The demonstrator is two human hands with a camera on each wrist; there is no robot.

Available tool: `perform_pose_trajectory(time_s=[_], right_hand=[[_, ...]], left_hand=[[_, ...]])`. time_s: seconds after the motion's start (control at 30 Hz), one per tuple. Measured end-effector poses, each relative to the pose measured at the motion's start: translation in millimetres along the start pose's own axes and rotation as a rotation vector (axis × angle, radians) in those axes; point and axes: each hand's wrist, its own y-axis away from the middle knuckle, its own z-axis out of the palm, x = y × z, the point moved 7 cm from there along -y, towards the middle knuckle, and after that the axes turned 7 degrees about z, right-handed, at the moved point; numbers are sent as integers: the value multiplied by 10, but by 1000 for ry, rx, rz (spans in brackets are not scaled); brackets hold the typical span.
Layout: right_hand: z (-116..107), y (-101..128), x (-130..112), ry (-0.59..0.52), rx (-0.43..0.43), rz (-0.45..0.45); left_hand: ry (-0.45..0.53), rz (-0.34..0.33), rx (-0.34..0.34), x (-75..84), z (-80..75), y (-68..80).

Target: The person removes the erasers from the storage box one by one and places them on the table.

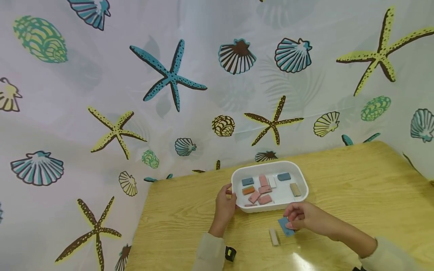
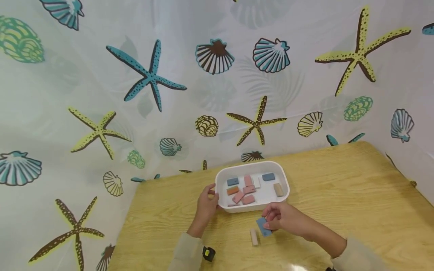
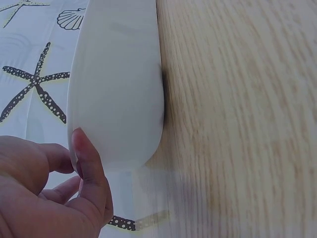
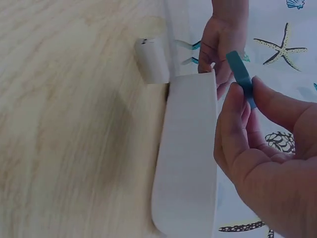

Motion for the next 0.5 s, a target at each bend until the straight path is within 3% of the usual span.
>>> perform_pose_trajectory(time_s=[0.23, 0.5], right_hand=[[-86, -71, 295, -16, 65, 53], [-65, -139, 540, -72, 78, 115]], left_hand=[[4, 14, -1, 6, -9, -9], [6, -17, 4, -24, 2, -20]])
